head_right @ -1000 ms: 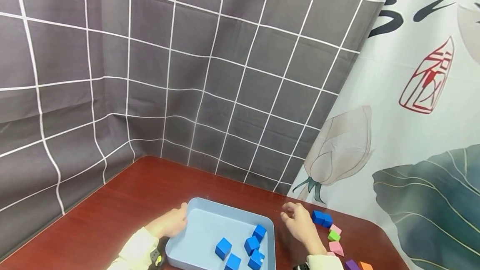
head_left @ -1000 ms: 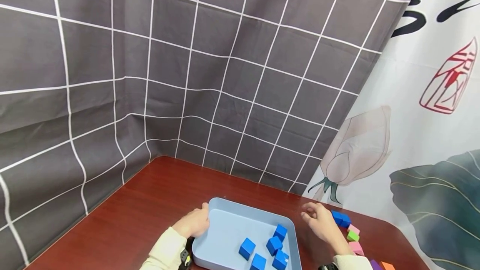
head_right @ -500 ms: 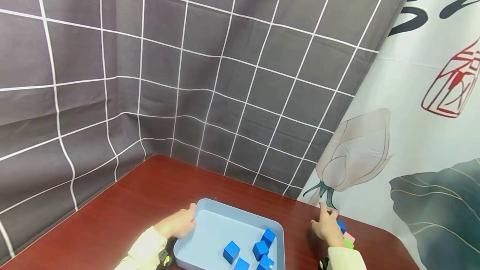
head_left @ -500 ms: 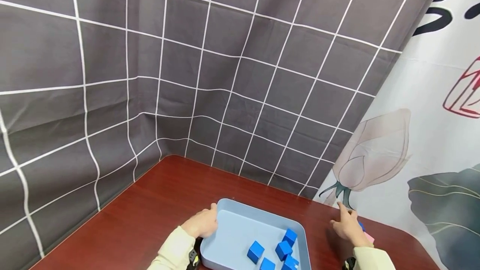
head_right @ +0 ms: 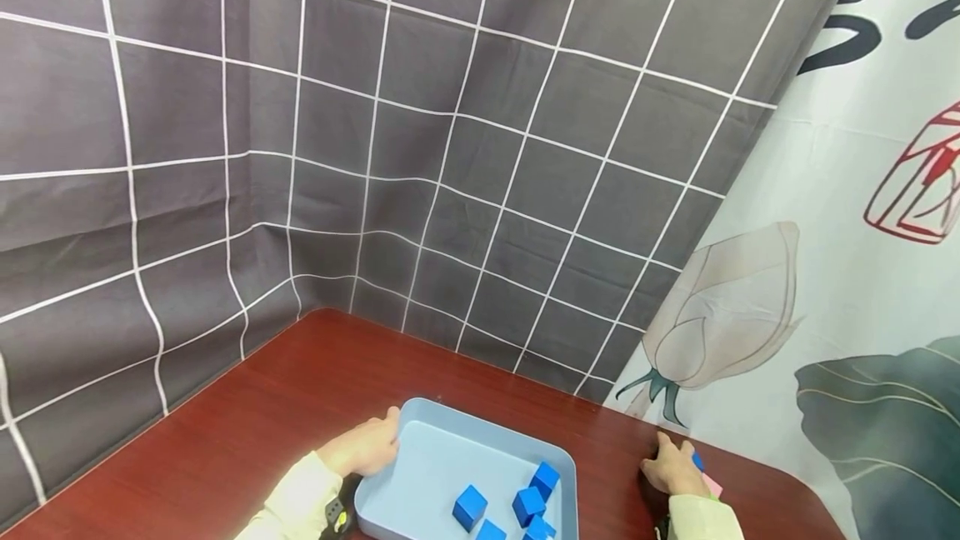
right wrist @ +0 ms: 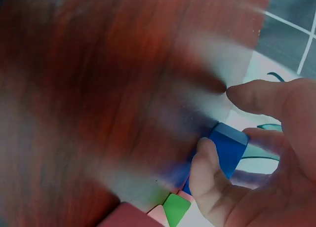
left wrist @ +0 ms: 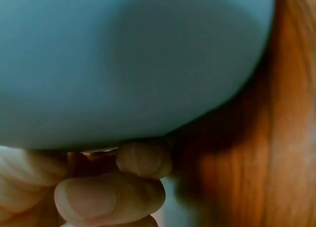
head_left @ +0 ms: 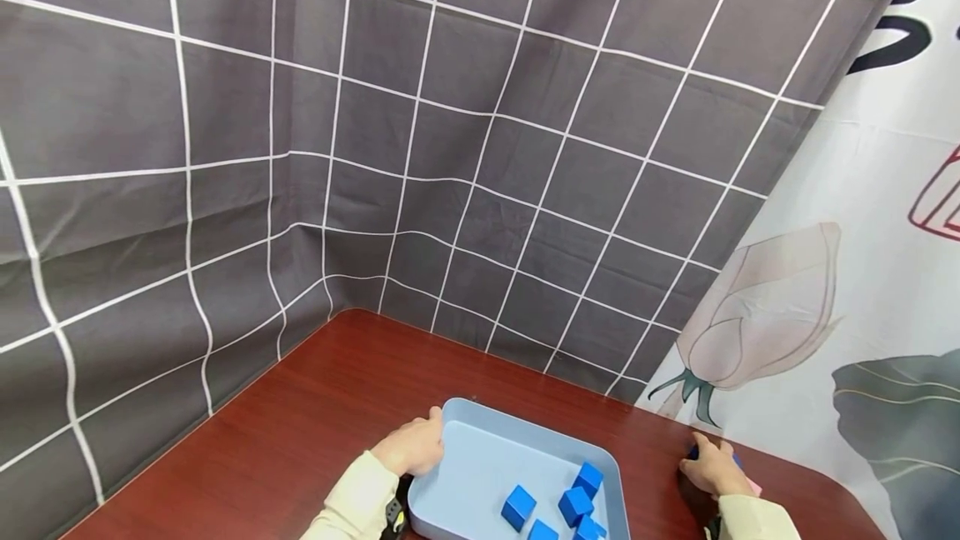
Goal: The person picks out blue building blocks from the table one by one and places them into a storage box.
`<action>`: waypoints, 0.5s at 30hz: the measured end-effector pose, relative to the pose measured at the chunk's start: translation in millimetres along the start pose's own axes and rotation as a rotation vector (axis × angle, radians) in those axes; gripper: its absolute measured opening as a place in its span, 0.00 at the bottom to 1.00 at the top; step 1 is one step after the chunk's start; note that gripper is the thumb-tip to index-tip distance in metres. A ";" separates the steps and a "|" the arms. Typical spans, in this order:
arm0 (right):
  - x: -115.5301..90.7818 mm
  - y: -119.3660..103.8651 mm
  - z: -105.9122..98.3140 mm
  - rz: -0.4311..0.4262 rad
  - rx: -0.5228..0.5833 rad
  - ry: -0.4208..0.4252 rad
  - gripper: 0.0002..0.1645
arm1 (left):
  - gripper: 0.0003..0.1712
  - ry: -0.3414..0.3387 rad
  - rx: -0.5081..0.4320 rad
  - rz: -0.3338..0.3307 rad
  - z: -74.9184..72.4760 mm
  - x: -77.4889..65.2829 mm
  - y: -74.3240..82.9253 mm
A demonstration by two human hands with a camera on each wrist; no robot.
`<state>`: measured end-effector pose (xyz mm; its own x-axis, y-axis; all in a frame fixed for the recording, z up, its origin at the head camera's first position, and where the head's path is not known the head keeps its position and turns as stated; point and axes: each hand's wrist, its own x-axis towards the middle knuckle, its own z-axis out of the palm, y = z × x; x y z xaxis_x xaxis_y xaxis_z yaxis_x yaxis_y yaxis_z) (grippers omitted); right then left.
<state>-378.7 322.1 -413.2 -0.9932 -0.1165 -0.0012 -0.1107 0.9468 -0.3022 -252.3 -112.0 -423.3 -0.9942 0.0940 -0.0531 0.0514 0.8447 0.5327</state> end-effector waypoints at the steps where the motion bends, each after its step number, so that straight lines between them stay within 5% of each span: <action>1: -0.5 0.0 -0.5 -0.008 -0.024 0.010 0.37 | 0.31 -0.005 -0.002 -0.003 0.1 -0.2 0.4; 15: -10.7 -14.8 7.0 -0.020 -0.131 0.015 0.34 | 0.32 0.005 0.024 -0.034 -0.2 0.5 0.9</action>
<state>-366.2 307.3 -415.4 -0.9910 -0.1324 0.0184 -0.1336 0.9755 -0.1750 -252.7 -111.3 -422.7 -0.9958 0.0629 -0.0665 0.0202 0.8596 0.5105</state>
